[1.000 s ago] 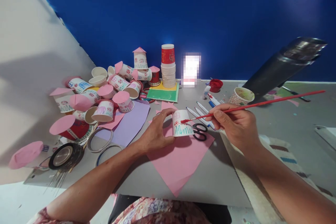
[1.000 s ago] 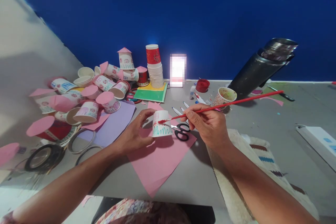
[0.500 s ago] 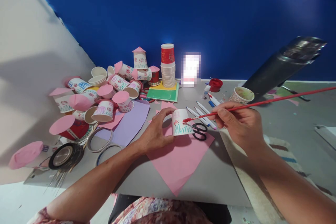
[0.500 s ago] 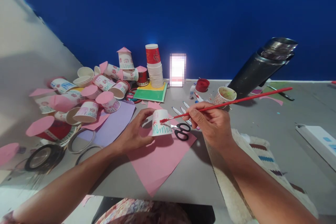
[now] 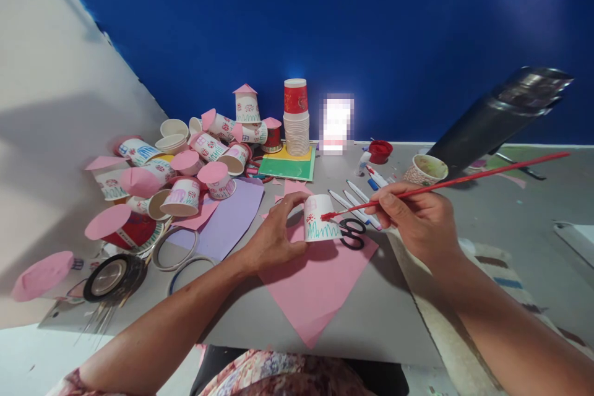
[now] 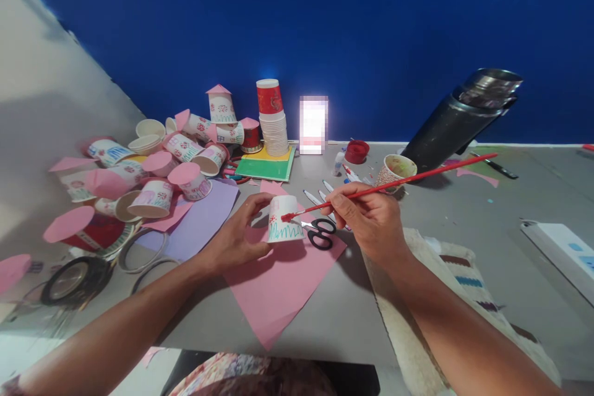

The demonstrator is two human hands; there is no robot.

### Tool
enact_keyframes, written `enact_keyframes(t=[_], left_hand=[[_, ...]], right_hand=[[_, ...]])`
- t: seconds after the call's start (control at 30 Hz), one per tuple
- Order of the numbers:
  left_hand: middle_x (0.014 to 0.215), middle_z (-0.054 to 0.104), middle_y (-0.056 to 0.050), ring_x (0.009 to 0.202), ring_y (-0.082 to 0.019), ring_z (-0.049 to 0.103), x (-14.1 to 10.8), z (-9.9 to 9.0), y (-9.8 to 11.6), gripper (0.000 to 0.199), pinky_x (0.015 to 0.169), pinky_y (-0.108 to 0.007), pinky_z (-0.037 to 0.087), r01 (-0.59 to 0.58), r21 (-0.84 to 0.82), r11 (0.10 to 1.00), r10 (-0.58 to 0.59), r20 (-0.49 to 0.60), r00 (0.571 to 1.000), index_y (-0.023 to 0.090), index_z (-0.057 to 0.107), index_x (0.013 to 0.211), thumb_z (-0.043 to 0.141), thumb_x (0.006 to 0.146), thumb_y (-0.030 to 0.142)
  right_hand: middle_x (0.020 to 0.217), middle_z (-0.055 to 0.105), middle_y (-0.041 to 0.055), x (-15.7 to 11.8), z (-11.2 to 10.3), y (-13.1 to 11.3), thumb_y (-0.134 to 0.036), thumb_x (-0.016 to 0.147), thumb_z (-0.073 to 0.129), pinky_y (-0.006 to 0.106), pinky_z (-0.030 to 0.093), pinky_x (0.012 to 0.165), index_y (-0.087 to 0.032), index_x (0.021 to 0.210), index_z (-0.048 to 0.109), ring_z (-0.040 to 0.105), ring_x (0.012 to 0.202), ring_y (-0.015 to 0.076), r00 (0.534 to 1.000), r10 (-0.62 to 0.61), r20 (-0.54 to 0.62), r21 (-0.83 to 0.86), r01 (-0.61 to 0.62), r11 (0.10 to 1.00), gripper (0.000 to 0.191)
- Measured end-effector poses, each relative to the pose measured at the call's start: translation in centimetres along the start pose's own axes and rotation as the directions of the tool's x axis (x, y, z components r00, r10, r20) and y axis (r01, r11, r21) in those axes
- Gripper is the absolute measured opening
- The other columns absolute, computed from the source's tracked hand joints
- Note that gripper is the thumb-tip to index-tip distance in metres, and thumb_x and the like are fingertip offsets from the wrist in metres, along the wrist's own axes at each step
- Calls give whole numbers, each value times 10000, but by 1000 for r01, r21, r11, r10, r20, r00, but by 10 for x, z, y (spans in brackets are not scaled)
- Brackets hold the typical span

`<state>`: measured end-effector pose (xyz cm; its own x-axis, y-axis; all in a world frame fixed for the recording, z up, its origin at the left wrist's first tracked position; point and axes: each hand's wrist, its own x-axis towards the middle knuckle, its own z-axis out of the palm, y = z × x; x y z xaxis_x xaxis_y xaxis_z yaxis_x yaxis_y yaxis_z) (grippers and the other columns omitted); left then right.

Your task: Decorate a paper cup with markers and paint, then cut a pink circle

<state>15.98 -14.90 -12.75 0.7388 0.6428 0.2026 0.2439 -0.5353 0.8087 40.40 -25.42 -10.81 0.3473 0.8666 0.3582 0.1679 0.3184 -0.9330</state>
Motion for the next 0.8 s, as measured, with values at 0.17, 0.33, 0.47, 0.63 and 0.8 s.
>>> enact_keyframes(t=[0.17, 0.33, 0.47, 0.63, 0.8], left_hand=[[1448, 559, -91, 1376, -302, 538, -1, 0, -2, 739, 1186, -493, 434, 14, -7, 1000, -14, -2, 1000, 268, 460, 1365, 707, 689, 102], [1452, 554, -80, 1385, -286, 537, -2, 0, -4, 736, 1210, -491, 418, -12, -26, 1000, 12, -9, 1000, 276, 455, 1369, 708, 702, 93], [1447, 559, -87, 1389, -293, 536, -1, 1, -5, 739, 1211, -497, 422, -9, -25, 1000, 8, -6, 1000, 275, 455, 1369, 705, 698, 90], [1444, 562, -99, 1394, -296, 541, -1, 1, -5, 740, 1231, -516, 407, -7, -72, 997, 6, -16, 1000, 262, 452, 1363, 691, 687, 76], [1443, 567, -100, 1404, -302, 539, -1, 2, -3, 750, 1242, -548, 396, 7, -119, 993, -9, -18, 1000, 269, 455, 1354, 694, 675, 58]], right_hand=[[709, 748, 12, 3, -1, -4, -450, 894, 784, 246, 460, 465, -242, 838, 767, 574, 505, 112, 999, 10, -42, 58, -8, 998, 216], [687, 751, 21, 4, -1, -6, -458, 876, 805, 246, 454, 462, -231, 840, 767, 572, 496, 112, 999, -2, -46, 70, 5, 998, 233], [705, 750, 27, 3, 0, -3, -455, 902, 776, 255, 458, 472, -219, 831, 759, 575, 511, 116, 999, -3, -40, 28, 4, 1000, 247], [712, 743, 24, 5, -4, -3, -434, 912, 769, 262, 455, 477, -220, 844, 766, 565, 517, 116, 999, 0, -40, 56, 2, 998, 225], [703, 741, 24, 5, -7, -4, -420, 902, 785, 263, 456, 478, -226, 835, 775, 567, 516, 117, 999, -15, -52, 89, 20, 996, 205]])
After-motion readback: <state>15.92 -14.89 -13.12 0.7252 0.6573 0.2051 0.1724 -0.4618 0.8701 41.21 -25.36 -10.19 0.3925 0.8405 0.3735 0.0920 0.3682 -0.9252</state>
